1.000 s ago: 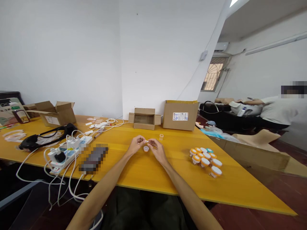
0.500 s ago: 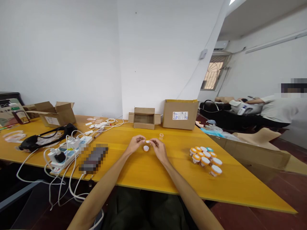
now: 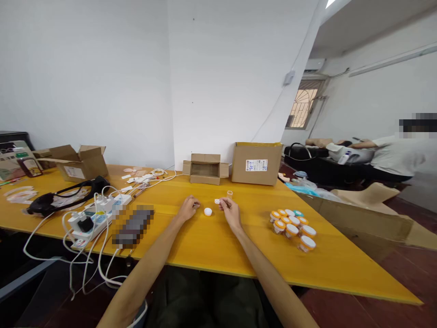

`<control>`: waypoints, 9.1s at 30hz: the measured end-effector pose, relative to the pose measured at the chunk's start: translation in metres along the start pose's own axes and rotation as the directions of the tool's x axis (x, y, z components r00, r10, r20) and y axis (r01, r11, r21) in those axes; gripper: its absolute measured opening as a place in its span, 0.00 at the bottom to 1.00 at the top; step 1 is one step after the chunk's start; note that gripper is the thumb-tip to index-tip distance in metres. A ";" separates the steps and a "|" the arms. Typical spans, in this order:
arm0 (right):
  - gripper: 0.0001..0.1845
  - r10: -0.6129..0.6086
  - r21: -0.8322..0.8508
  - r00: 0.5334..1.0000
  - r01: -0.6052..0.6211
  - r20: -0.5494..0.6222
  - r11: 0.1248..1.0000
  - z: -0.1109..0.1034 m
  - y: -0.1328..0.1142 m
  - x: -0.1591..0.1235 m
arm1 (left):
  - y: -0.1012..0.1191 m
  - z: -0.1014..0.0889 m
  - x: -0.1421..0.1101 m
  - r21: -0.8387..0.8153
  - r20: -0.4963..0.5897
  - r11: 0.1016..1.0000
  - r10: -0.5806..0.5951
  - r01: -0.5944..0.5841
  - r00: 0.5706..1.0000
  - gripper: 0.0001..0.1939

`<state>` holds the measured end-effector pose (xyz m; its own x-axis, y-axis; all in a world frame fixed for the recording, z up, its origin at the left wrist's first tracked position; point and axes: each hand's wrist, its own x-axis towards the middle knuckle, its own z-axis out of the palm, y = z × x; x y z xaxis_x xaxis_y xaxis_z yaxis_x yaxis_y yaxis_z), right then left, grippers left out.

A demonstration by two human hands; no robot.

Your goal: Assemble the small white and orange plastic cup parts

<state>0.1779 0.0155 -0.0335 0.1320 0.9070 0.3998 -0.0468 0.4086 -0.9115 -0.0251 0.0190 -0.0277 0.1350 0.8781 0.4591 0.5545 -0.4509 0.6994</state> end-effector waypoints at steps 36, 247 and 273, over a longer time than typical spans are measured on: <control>0.24 0.223 0.234 0.940 -0.285 0.258 0.930 0.004 -0.017 -0.007 | 0.047 0.012 -0.002 -0.318 -0.090 0.919 0.213 -0.231 0.973 0.08; 0.09 -0.075 -0.473 0.954 0.212 0.291 0.855 -0.028 0.011 0.036 | 0.022 0.022 -0.006 -0.440 0.220 0.871 -0.132 0.219 0.967 0.15; 0.14 -0.220 -0.454 0.796 0.522 0.564 0.722 -0.020 -0.013 -0.011 | 0.015 0.023 -0.003 -0.491 0.303 0.831 -0.118 0.261 0.946 0.21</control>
<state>0.1971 -0.0023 -0.0279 -0.4432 0.6891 0.5733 0.4849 0.7222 -0.4932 0.0018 0.0131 -0.0313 0.3108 0.9322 0.1856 0.0934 -0.2243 0.9700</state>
